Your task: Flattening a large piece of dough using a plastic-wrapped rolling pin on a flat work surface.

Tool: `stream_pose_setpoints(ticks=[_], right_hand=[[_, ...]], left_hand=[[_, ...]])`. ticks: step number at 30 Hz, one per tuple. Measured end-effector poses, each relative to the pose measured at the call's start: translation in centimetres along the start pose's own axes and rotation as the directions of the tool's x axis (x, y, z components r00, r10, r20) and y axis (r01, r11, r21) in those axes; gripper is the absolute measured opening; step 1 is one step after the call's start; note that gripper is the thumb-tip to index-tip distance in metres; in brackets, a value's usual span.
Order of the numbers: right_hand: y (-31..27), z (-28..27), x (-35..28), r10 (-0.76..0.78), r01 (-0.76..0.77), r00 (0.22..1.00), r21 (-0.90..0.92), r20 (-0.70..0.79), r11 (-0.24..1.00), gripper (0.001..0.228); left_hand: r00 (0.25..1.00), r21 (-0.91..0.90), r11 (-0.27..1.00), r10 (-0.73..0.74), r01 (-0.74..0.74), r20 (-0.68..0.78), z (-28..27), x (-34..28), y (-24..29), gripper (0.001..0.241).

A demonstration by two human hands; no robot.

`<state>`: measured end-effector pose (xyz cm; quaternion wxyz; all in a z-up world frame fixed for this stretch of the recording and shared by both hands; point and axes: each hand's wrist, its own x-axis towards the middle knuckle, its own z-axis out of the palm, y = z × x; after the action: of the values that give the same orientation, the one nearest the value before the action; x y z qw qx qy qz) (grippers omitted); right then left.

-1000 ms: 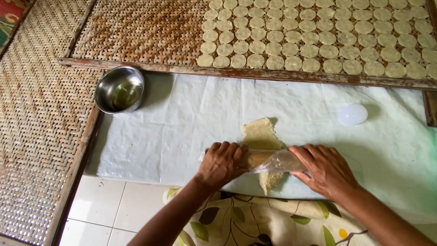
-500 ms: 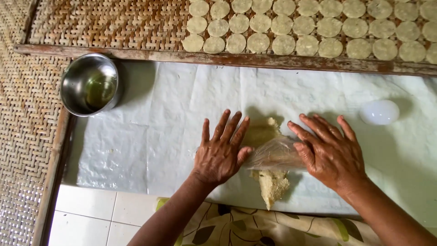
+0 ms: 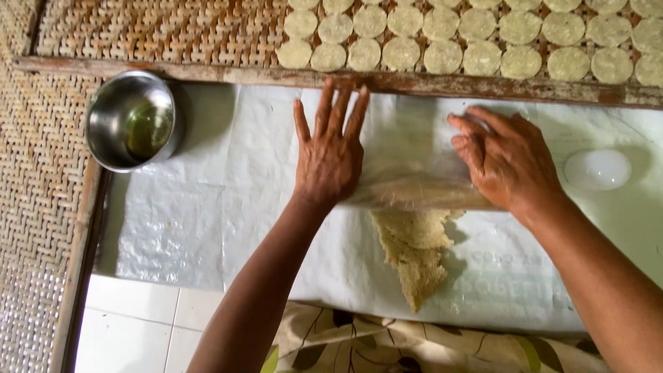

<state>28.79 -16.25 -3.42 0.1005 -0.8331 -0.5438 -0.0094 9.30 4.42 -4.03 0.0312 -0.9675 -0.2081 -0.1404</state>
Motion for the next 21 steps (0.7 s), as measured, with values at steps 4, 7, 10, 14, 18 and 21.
stream_pose_setpoints(ticks=[4, 7, 10, 14, 18, 21], right_hand=[[-0.5, -0.2, -0.4, 0.003, -0.003, 0.998, -0.017, 0.055, 1.0, 0.058], [-0.7, 0.8, -3.0, 0.047, -0.045, 0.992, -0.016, 0.118, 0.999, 0.066], [-0.9, 1.6, -4.9, 0.055, -0.044, 0.994, -0.109, 0.099, 0.993, 0.074], [-1.6, 3.3, -7.6, 0.025, -0.049, 0.988, -0.151, -0.155, 0.987, 0.068], [-2.6, 3.7, -9.5, -0.047, -0.032, 0.92, -0.195, -0.39, 0.98, 0.069], [-3.4, 3.6, -10.7, -0.071, -0.045, 0.889, -0.241, -0.452, 0.969, 0.077]], left_hand=[[1.0, -0.018, 1.0, 0.012, -0.013, -0.024, -0.3, -1.1, 0.5, 0.075], [1.0, -0.127, 0.992, -0.015, 0.015, -0.003, -0.5, -4.1, 1.4, 0.079], [0.999, -0.081, 0.996, -0.018, 0.02, 0.032, -0.3, -5.9, 2.1, 0.075], [0.985, -0.099, 0.989, -0.091, 0.106, 0.148, -1.4, -8.0, 3.4, 0.069], [0.979, -0.073, 0.99, -0.108, 0.122, 0.171, -1.4, -9.9, 4.2, 0.068], [0.987, -0.094, 0.991, -0.082, 0.095, 0.139, -1.6, -11.2, 4.5, 0.068]])
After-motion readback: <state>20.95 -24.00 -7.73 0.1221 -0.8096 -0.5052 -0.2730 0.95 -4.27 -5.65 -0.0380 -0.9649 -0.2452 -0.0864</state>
